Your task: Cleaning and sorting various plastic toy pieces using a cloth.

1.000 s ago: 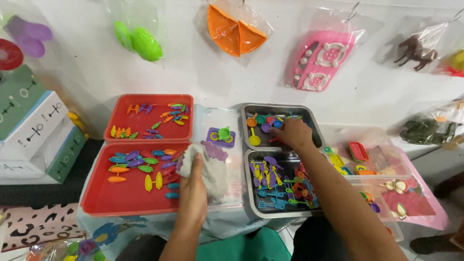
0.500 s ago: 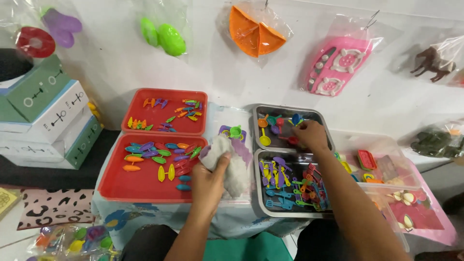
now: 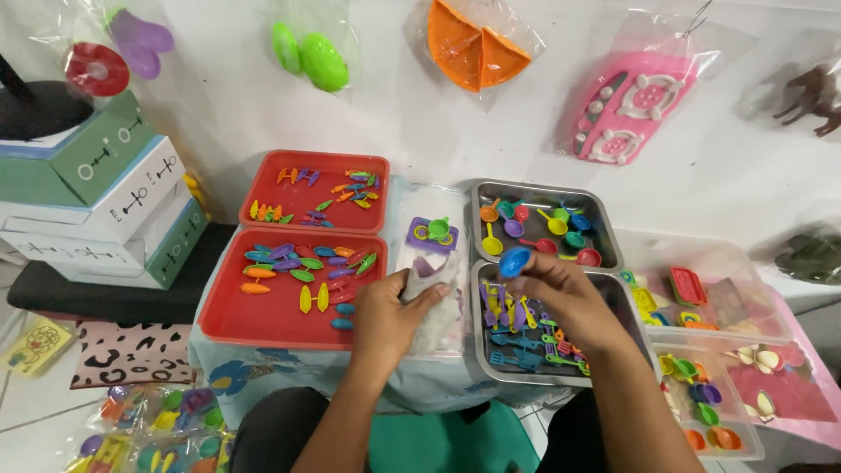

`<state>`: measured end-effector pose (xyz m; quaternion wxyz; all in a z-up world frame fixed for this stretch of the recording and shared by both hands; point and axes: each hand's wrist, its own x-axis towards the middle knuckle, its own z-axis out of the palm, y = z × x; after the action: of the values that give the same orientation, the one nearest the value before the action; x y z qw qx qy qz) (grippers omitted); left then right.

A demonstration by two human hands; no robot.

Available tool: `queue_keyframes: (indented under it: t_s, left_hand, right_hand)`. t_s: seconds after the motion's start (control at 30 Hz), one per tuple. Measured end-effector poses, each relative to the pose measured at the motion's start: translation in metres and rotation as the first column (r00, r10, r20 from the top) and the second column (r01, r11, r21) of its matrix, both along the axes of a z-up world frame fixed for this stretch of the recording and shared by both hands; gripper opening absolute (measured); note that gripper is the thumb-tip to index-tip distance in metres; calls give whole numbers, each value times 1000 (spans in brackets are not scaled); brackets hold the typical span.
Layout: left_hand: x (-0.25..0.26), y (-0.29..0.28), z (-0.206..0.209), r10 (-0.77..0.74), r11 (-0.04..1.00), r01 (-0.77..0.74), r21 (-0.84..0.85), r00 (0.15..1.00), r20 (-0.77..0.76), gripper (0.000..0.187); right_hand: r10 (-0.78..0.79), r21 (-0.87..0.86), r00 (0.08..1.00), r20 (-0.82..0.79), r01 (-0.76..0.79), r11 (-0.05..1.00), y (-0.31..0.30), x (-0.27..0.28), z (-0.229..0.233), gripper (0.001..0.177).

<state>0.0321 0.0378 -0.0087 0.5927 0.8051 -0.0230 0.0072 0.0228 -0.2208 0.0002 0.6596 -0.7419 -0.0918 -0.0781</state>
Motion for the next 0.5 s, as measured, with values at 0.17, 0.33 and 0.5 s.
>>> queue_keyframes:
  t_s: [0.17,0.33,0.5]
  left_hand:
    - [-4,-16,0,-44,984,43,-175,999,-6,32]
    - [3,-25,-17,-84,977,75,-199,996,-38,40]
    - [4,-28,-30,-79,977,55,-208,991,-111,52]
  right_hand:
    - [200,351,965,-173,-129,928,13,-16,-45,23]
    - [88,304,976,-197,-25,952,27,-25,-30,19]
    - [-136,185,985,-108,154,970,25,-28,-34,14]
